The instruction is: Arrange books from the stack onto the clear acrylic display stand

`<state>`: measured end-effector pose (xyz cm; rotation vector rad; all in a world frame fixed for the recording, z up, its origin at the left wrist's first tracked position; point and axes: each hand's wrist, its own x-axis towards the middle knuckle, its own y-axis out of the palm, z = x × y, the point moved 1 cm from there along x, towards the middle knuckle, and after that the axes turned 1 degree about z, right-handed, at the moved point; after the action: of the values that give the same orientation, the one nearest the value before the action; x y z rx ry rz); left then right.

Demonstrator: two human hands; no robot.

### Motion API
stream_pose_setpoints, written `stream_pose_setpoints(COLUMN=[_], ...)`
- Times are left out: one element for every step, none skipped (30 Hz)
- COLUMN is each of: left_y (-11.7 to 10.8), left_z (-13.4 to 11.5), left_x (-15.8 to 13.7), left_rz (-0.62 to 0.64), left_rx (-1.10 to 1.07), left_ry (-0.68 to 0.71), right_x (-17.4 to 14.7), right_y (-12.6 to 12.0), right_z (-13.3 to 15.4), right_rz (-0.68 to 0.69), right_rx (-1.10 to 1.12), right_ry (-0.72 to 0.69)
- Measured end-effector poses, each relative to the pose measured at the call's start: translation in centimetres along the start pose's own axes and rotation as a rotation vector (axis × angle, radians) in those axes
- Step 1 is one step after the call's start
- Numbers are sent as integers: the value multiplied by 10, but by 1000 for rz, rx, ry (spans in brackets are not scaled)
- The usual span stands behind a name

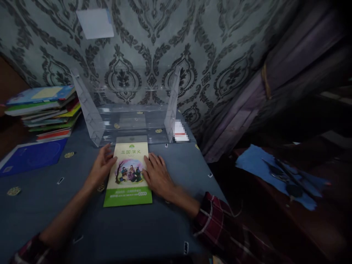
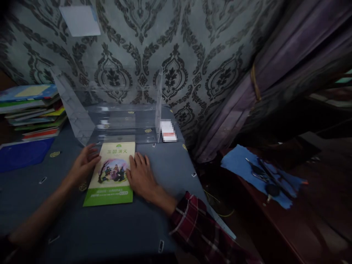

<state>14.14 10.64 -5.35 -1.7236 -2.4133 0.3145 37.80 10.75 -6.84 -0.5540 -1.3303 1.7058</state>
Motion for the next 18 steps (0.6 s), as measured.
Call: stream_pose_setpoints(left_y=[-2,-3,-3,-2,1,3,6,8,10,11,12,12,12,11,11,10,9,9], left_z=[-4,-9,-14,-20,-25,-30,-34,-37,-39,-41,-41,-41,-41,-40,-39,-37,-36,-35], left_x=[1,2,0,-2,-6,-11,-15,-20,-23,-26,-28,-30,-31,-31,-31,-31,-31,-31], left_rz=[-50,-74,-60,-16,43,88,109,108,89,60,32,9,-2,-6,-1,8,20,29], left_rx=[-119,-222,-301,-364,-411,-444,-468,-487,-505,-521,-532,-534,-536,-537,-540,-545,-552,-559], left_ry=[-112,-219,-319,-409,-490,-555,-596,-623,-635,-642,-649,-655,-655,-650,-639,-623,-605,-586], right_x=[0,-1,-1,-2,-2,-3,-3,-3,-3,-3,-3,-3,-4,-4,-5,-6,-7,-8], right_y=[0,-1,-1,-1,-2,-2,-3,-4,-6,-8,-10,-12,-14,-16,-18,-18,-19,-18], right_z=[1,1,2,3,3,4,4,4,4,4,4,3,4,4,4,5,5,6], right_rz=[3,5,4,2,-1,-5,-8,-10,-11,-11,-11,-10,-10,-10,-11,-12,-16,-26], right_rx=[4,11,21,35,51,69,88,106,124,142,162,183,209,241,281,334,402,486], right_ry=[7,11,11,6,-1,-11,-18,-22,-23,-21,-19,-20,-21,-21,-16,-7,5,21])
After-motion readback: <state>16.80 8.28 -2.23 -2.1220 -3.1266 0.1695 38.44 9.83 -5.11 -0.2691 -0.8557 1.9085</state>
